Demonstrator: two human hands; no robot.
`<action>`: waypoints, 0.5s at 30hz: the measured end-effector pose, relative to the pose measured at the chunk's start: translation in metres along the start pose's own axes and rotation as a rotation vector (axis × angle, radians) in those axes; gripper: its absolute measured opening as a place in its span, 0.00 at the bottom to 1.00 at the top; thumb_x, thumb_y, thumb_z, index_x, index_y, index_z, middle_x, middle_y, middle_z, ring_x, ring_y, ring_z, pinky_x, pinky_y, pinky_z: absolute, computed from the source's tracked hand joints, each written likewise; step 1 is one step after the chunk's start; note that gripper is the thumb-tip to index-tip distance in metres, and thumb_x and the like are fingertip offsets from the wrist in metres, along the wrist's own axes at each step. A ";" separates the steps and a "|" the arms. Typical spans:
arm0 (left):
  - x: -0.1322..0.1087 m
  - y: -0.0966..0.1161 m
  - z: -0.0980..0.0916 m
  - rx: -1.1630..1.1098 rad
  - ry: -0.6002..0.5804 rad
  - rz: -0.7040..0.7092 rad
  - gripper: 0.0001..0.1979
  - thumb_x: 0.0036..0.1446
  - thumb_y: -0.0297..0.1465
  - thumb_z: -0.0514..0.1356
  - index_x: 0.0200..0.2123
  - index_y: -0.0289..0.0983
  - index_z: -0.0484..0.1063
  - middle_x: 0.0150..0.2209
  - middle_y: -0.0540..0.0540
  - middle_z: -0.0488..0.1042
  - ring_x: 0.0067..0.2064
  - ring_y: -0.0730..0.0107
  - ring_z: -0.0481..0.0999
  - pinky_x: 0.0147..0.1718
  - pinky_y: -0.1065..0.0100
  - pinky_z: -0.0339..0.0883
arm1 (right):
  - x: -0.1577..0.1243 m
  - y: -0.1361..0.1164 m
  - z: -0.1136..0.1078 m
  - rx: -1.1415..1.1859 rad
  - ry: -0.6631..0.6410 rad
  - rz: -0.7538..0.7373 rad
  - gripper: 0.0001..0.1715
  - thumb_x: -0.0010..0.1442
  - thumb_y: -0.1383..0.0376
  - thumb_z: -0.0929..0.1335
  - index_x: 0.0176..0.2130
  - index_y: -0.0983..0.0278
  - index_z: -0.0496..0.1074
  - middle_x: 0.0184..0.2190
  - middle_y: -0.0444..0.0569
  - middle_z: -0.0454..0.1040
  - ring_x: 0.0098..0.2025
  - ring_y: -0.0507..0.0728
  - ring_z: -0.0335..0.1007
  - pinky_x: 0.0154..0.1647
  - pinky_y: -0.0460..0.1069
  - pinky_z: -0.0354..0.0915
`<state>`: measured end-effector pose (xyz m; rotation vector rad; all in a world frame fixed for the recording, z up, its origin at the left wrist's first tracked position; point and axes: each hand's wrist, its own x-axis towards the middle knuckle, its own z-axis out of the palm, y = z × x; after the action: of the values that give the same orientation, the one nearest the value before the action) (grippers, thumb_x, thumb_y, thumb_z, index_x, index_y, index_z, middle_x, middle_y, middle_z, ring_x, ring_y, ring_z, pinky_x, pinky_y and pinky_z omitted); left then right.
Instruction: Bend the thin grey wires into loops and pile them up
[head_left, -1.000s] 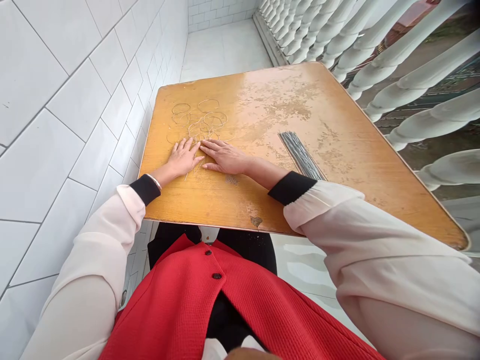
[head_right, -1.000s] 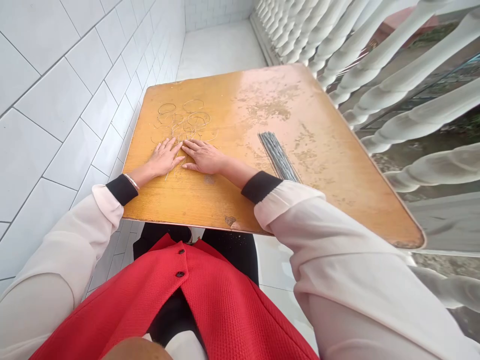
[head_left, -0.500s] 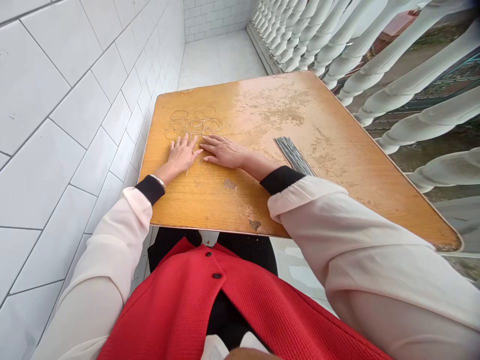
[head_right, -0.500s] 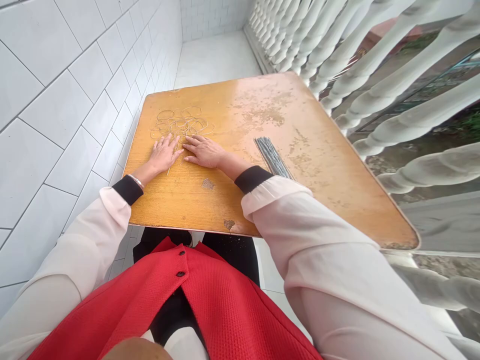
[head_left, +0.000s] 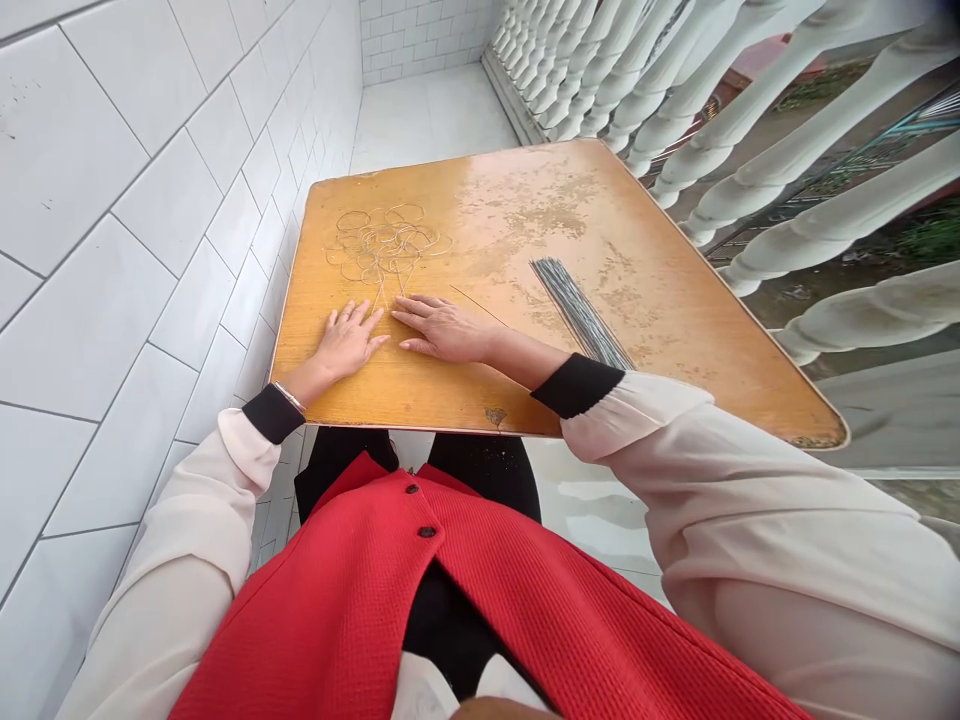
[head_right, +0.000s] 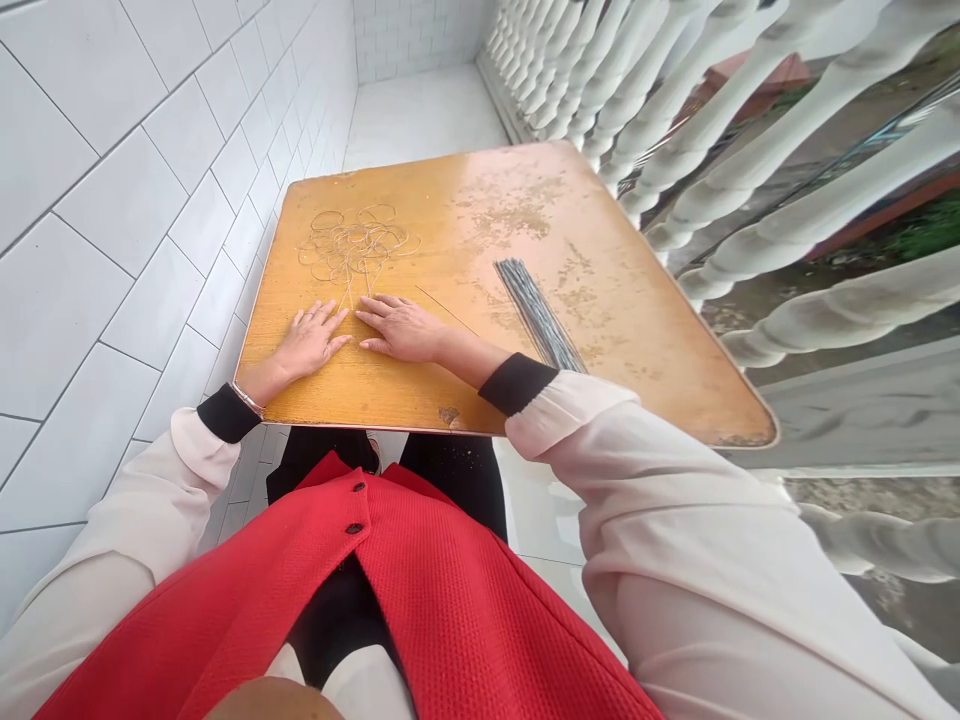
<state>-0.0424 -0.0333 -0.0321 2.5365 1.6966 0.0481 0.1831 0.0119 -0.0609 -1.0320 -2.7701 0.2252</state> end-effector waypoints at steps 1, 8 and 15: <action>-0.003 0.001 -0.001 -0.004 0.002 0.003 0.32 0.71 0.43 0.50 0.72 0.34 0.57 0.75 0.34 0.54 0.76 0.42 0.51 0.72 0.42 0.48 | -0.003 -0.003 -0.001 0.010 0.024 0.004 0.45 0.70 0.44 0.58 0.71 0.72 0.62 0.74 0.66 0.53 0.75 0.74 0.50 0.72 0.70 0.52; -0.034 0.007 -0.005 -0.084 0.003 0.036 0.29 0.72 0.43 0.49 0.69 0.33 0.61 0.71 0.34 0.62 0.74 0.48 0.59 0.72 0.44 0.51 | -0.050 -0.012 -0.025 0.055 0.114 0.068 0.31 0.68 0.51 0.63 0.61 0.66 0.75 0.63 0.61 0.73 0.64 0.71 0.69 0.66 0.68 0.65; -0.068 0.010 0.004 -0.193 0.200 0.083 0.23 0.70 0.39 0.54 0.60 0.32 0.72 0.60 0.35 0.77 0.65 0.52 0.73 0.68 0.46 0.60 | -0.133 0.050 -0.043 -0.091 0.422 0.703 0.13 0.60 0.58 0.68 0.33 0.62 0.81 0.35 0.60 0.81 0.40 0.69 0.79 0.43 0.65 0.74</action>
<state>-0.0587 -0.1006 -0.0338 2.5255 1.5608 0.4625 0.3228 -0.0345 -0.0436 -1.8016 -1.9788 -0.0349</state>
